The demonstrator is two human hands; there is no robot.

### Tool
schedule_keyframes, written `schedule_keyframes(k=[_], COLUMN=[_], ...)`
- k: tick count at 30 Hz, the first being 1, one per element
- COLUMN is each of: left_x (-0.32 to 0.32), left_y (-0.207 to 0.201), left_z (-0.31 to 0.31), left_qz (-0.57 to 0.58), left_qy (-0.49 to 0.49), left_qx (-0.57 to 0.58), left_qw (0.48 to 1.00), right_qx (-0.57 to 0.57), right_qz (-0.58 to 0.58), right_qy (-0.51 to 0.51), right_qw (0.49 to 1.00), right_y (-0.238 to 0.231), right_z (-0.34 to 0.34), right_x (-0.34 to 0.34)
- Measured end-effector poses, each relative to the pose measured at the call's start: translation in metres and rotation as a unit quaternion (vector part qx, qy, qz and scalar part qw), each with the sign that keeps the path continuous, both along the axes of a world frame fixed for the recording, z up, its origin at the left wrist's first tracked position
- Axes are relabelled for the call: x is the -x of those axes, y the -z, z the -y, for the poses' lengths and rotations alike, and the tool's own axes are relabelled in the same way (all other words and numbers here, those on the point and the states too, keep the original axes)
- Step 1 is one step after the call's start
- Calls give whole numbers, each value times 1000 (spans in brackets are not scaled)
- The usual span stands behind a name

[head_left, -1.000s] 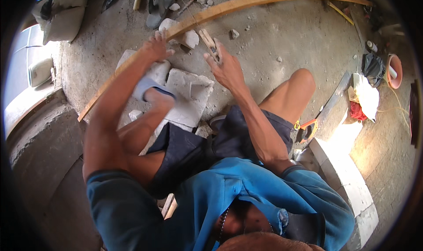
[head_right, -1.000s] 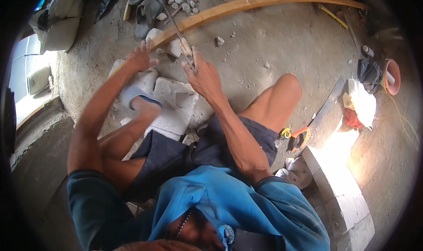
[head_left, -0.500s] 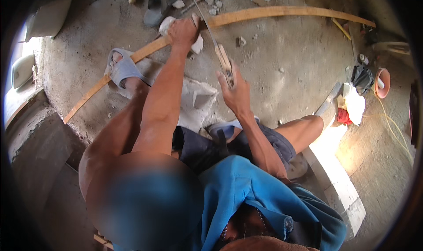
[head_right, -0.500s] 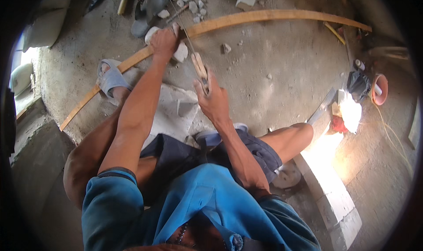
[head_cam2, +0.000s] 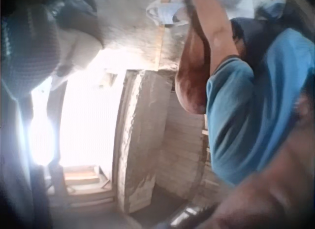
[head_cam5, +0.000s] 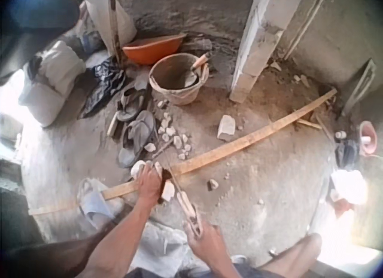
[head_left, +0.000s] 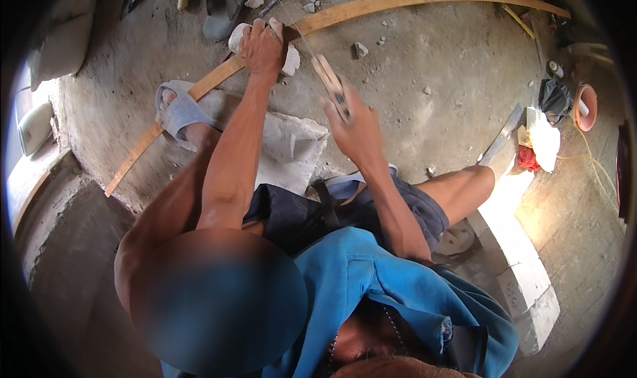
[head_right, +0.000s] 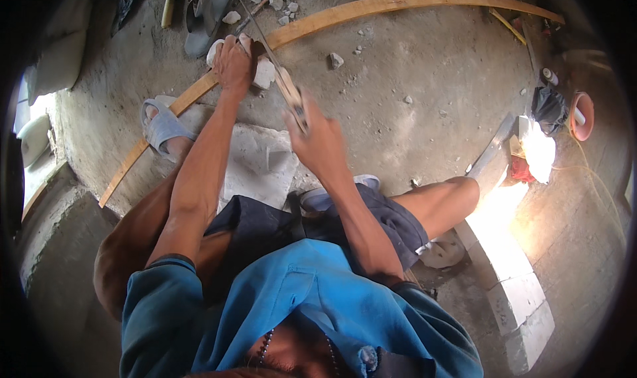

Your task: The person measures a long wooden plank with a tape measure and marks it with a pencil. They then pick up a hand saw and cut the plank along the marked line while sitting on the floor.

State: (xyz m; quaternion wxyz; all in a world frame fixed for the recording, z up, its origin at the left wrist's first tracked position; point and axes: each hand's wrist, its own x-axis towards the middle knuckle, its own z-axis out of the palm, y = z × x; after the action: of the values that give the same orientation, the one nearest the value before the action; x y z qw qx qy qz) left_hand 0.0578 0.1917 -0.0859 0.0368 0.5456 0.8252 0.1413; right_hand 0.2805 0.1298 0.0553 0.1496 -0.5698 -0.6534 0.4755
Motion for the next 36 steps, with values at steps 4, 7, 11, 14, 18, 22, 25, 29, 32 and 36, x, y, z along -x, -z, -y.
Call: schedule_keyframes(k=[4, 7, 11, 14, 18, 22, 25, 29, 32, 36], left_x=[-1, -5, -9, -4, -1, -3, -9, -3, -3, -2], left_y=[4, -8, -3, -8, -3, 2, 1, 1, 8, 1], left_z=[1, -9, -9, -3, -5, 2, -15, -4, -10, -13], left_qz=[-5, 15, -4, -7, -22, -47, -24, -38, -69, -44], left_qy=[-77, -62, -67, -80, -81, -81, -80, -86, -68, -82], left_qx=[5, -16, -46, -29, -50, -60, -67, -128, -124, -98], left_qw=[997, 998, 997, 996, 995, 994, 994, 987, 988, 991], right_qx=[38, 30, 75, 109, -5, 21, 129, 116, 11, 79], right_qz=[-16, 8, 28, 50, -29, -4, 36, 50, 13, 0], right_qy=[20, 25, 8, 2, 9, -5, 6, 0, -37, 3], right_qw=[999, 999, 997, 993, 1000, 1000, 991, 992, 999, 997], right_y=[-4, -58, -50, -8, 17, -9, -69, -77, -8, 16], right_z=[16, 89, 92, 33, 34, 50, 113, 110, 41, 5], right_x=[6, -59, -62, -10, -18, -28, -72, -88, -43, 2])
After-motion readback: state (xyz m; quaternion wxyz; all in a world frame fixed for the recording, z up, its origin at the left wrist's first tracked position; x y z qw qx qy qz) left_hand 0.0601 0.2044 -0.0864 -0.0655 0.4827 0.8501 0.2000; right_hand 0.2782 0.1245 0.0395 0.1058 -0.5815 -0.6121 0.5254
